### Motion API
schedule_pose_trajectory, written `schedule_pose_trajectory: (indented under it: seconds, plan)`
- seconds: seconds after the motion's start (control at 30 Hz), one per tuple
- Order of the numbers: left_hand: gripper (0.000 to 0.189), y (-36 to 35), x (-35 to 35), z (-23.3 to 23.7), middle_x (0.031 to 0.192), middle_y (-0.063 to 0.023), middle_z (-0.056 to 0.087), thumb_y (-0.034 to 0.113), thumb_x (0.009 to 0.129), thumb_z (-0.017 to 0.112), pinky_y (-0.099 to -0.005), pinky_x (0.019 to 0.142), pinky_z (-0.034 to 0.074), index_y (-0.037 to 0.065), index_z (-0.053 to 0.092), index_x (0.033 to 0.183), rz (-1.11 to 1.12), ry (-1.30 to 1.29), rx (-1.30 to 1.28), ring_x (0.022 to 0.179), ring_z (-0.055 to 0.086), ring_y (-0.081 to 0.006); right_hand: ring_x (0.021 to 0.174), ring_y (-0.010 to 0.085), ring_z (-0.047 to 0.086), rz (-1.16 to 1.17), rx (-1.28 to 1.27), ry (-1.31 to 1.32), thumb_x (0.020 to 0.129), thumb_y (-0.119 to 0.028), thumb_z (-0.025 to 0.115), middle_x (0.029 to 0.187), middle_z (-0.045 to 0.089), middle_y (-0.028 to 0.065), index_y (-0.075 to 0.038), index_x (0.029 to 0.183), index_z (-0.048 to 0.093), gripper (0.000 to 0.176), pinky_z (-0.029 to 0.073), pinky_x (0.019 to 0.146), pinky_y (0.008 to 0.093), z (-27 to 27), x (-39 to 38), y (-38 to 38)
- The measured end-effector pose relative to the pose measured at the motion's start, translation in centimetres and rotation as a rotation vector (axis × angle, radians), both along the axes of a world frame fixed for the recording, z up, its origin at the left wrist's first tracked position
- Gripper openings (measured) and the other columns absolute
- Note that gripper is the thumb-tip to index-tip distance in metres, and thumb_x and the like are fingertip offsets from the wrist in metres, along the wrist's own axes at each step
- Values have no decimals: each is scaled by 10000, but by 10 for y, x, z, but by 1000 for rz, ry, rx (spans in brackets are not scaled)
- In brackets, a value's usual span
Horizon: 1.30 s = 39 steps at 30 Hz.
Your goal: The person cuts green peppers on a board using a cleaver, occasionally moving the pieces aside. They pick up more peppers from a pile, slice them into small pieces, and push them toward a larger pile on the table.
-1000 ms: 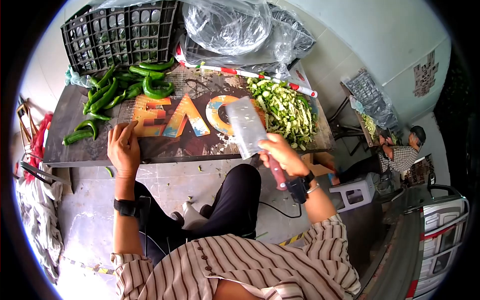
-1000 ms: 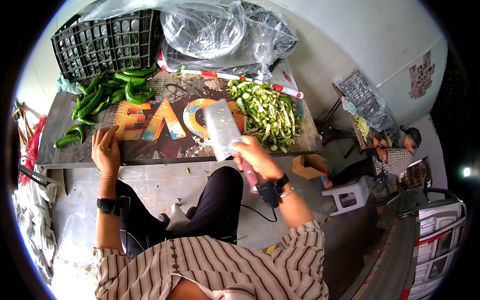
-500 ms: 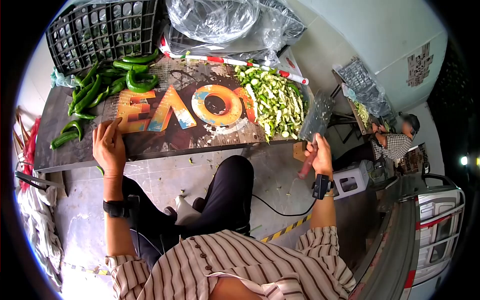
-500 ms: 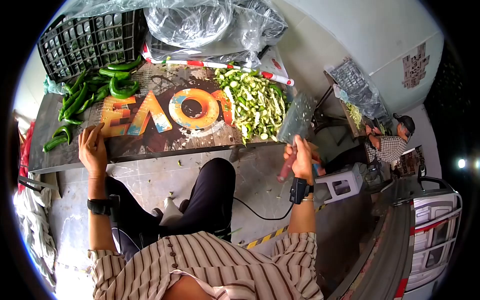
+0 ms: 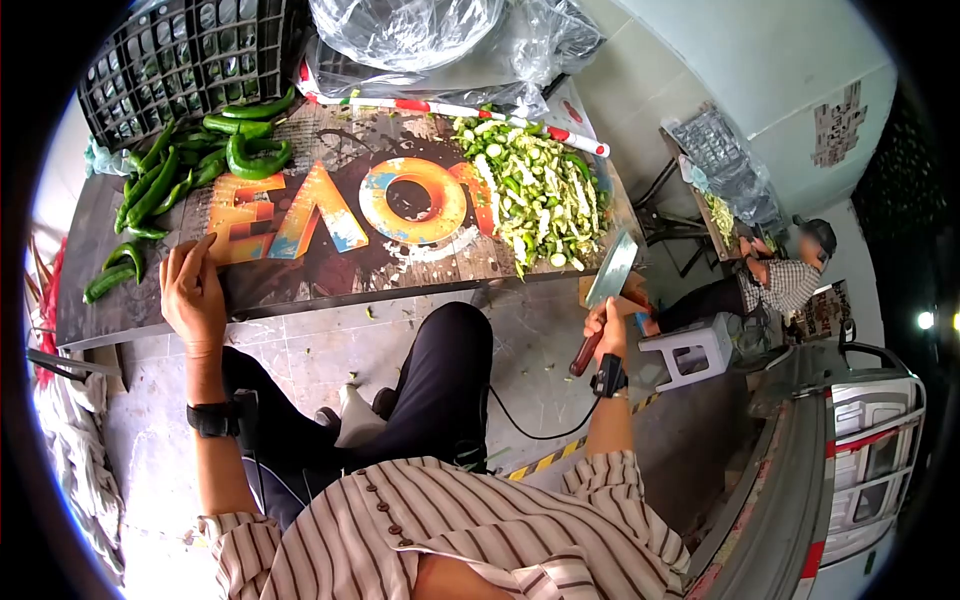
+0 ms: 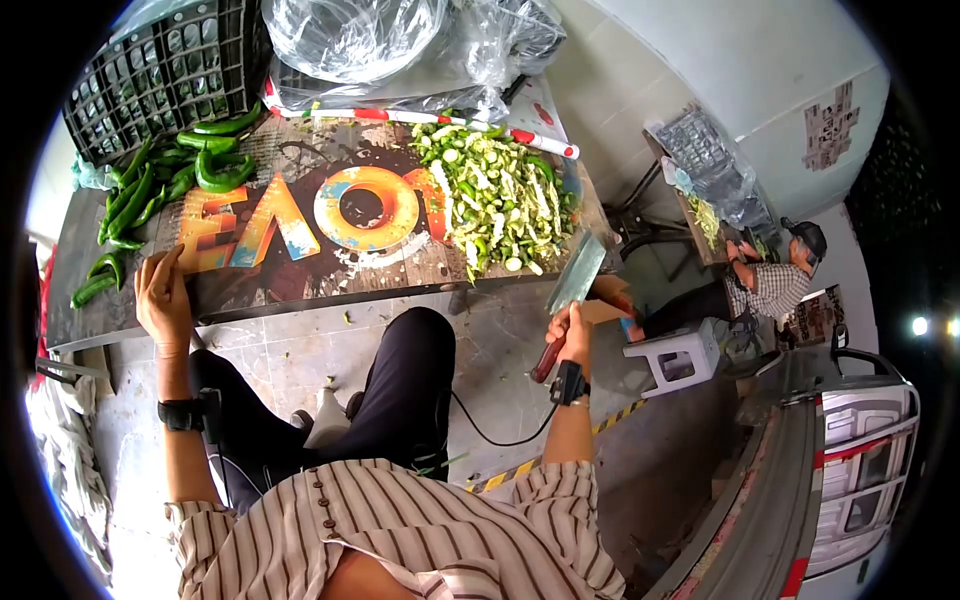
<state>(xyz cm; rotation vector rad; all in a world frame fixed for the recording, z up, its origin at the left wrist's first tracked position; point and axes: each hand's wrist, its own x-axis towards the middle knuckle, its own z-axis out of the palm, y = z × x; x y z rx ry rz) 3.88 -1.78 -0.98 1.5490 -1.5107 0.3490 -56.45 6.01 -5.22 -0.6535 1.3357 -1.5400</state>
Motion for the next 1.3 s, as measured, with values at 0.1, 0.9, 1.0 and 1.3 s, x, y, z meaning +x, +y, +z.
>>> schedule_pose_trajectory:
  seconds: [0.1, 0.9, 1.0, 1.3]
  plan:
    - [236, 0, 0, -1, 932, -38, 632, 19, 815, 602, -324, 785, 473, 106, 701, 1010, 12, -10, 21, 872, 587, -240, 492, 112, 411, -68, 97, 24, 971, -389, 502, 621, 455, 20, -105, 732, 477, 371, 361, 473, 283, -9, 5, 36]
    - [212, 0, 3, -3, 927, -39, 636, 30, 817, 602, -322, 773, 478, 102, 705, 989, -4, -13, 30, 865, 594, -235, 814, 371, 632, -507, 174, 1659, 858, -51, 545, 949, 659, 219, -158, 1482, 217, 713, 483, 760, 414, 55, -19, -21]
    - [212, 0, 3, -3, 926, -39, 634, 29, 815, 601, -324, 776, 477, 101, 704, 986, -9, -24, 28, 866, 593, -235, 995, 393, 599, -444, 442, 1554, 825, -48, 555, 1079, 633, 231, -113, 1467, 245, 716, 443, 884, 440, 53, 11, -39]
    - [236, -1, 4, -6, 923, -30, 633, 18, 812, 591, -326, 785, 472, 111, 704, 998, -19, -24, 20, 865, 593, -231, 1044, 404, 559, -357, 240, 1509, 790, 19, 567, 1206, 545, 220, -12, 1419, 276, 693, 470, 858, 449, -46, 19, 36]
